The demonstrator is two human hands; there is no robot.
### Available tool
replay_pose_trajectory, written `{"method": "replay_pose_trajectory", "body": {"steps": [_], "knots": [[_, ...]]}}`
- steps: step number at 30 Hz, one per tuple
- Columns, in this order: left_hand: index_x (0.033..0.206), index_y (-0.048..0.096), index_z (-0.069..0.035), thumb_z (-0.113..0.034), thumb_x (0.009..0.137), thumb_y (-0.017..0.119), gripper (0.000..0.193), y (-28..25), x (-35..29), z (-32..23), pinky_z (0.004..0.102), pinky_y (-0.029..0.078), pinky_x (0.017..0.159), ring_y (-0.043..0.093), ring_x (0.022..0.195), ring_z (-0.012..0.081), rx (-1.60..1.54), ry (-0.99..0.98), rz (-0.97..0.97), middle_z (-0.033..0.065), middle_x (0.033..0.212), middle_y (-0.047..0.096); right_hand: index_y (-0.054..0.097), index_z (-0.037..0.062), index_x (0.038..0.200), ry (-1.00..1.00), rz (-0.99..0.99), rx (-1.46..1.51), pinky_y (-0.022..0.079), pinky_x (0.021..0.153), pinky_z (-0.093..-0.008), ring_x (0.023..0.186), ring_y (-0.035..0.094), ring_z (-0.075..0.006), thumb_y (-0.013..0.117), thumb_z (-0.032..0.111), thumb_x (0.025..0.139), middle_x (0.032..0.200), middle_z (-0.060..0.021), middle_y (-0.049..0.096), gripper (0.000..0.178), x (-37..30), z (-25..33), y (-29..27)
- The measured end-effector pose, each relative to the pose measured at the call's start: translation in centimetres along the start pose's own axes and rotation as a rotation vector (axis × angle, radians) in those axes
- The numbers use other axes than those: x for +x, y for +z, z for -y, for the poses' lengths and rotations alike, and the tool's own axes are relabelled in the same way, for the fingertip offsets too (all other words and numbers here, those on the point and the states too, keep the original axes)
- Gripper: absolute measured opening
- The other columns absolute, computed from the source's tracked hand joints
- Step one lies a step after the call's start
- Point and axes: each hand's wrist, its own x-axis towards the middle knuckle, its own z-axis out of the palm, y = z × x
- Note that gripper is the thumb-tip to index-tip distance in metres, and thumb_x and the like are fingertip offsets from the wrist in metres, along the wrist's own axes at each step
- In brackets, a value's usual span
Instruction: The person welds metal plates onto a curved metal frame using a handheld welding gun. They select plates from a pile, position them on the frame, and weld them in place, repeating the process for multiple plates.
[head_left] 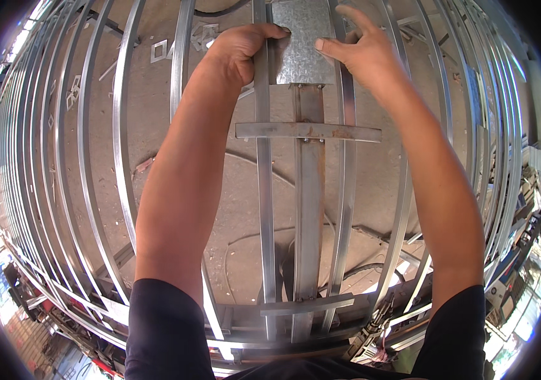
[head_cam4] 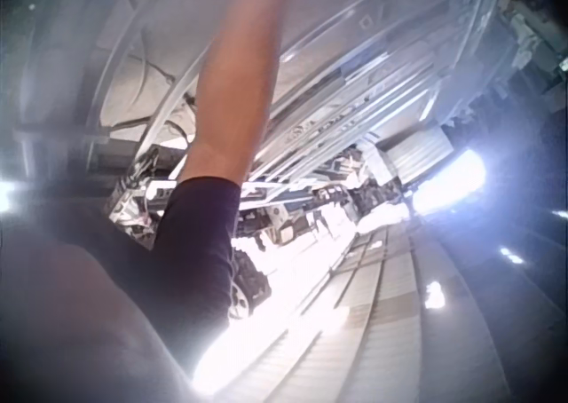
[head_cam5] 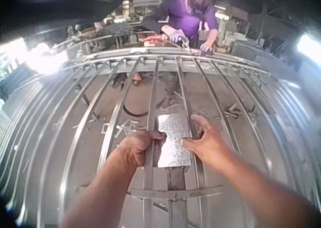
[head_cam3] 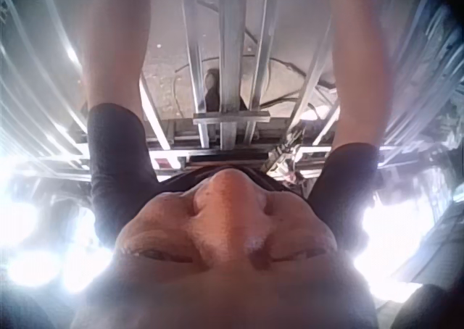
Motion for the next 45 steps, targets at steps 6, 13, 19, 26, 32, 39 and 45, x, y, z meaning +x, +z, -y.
{"method": "replay_pose_trajectory", "body": {"steps": [6, 13, 19, 26, 32, 39, 45], "knots": [[0.111, 0.064, 0.008, -0.008, 0.090, 0.072, 0.028, 1.6, -1.4, -0.4, 0.0442, 0.064, 0.084, 0.073, 0.090, 0.0296, -0.021, 0.058, -0.074, 0.0204, 0.105, 0.071, 0.026, -0.0073, 0.156, 0.274, -0.013, 0.491, 0.055, 0.087, -0.0349, 0.100, 0.068, -0.0209, 0.084, 0.018, 0.085, 0.111, -0.0148, 0.069, 0.095, 0.6, -2.0, 2.1], [0.116, 0.065, 0.004, -0.015, 0.094, 0.070, 0.029, 0.9, -1.6, 0.2, 0.0375, 0.063, 0.080, 0.073, 0.088, 0.0238, 0.021, 0.084, -0.073, 0.0140, 0.103, 0.072, 0.044, -0.0082, 0.137, 0.393, 0.164, 1.005, 0.059, 0.097, -0.0232, 0.113, 0.068, -0.0217, 0.077, -0.001, 0.088, 0.120, -0.0177, 0.064, 0.059, 1.6, -2.2, 1.9], [0.117, 0.062, 0.009, -0.011, 0.093, 0.070, 0.032, 1.5, -2.7, 0.5, 0.0402, 0.060, 0.087, 0.071, 0.095, 0.0275, -0.032, 0.059, -0.066, 0.0191, 0.109, 0.070, 0.042, -0.0098, 0.138, 0.397, 0.193, 1.052, 0.059, 0.099, -0.0235, 0.114, 0.068, -0.0221, 0.076, -0.002, 0.088, 0.123, -0.0186, 0.063, 0.061, 1.1, -2.3, 1.6], [0.120, 0.062, 0.008, -0.015, 0.096, 0.067, 0.034, 1.4, -2.6, 0.9, 0.0400, 0.059, 0.089, 0.069, 0.100, 0.0285, -0.058, 0.054, -0.033, 0.0183, 0.112, 0.069, 0.043, -0.0075, 0.140, 0.369, 0.181, 1.064, 0.059, 0.099, -0.0253, 0.114, 0.068, -0.0206, 0.076, -0.001, 0.089, 0.124, -0.0175, 0.063, 0.061, 0.6, -2.2, 1.9], [0.119, 0.063, 0.006, -0.013, 0.096, 0.066, 0.030, 1.3, -2.3, 1.1, 0.0396, 0.060, 0.089, 0.070, 0.098, 0.0266, -0.048, 0.064, -0.038, 0.0164, 0.110, 0.070, 0.053, -0.0062, 0.130, 0.350, 0.148, 0.999, 0.061, 0.090, -0.0392, 0.109, 0.069, -0.0260, 0.080, 0.004, 0.085, 0.120, -0.0193, 0.066, 0.054, 0.6, -2.8, 2.3], [0.113, 0.066, 0.004, -0.015, 0.097, 0.066, 0.025, 1.7, -3.0, 1.0, 0.0366, 0.059, 0.087, 0.071, 0.092, 0.0235, -0.046, 0.073, -0.032, 0.0131, 0.104, 0.073, 0.057, -0.0027, 0.128, 0.401, 0.201, 0.966, 0.059, 0.092, -0.0377, 0.110, 0.068, -0.0218, 0.081, 0.010, 0.086, 0.119, -0.0145, 0.068, 0.050, 0.4, -2.2, 1.7], [0.111, 0.067, 0.003, -0.017, 0.097, 0.066, 0.024, 1.9, -2.7, 0.8, 0.0367, 0.060, 0.085, 0.071, 0.089, 0.0235, -0.009, 0.032, -0.065, 0.0127, 0.102, 0.073, 0.066, -0.0054, 0.120, 0.428, 0.160, 0.981, 0.059, 0.088, -0.0418, 0.101, 0.071, -0.0246, 0.079, 0.011, 0.087, 0.111, -0.0168, 0.072, 0.038, 0.3, -1.8, 2.0]]}}
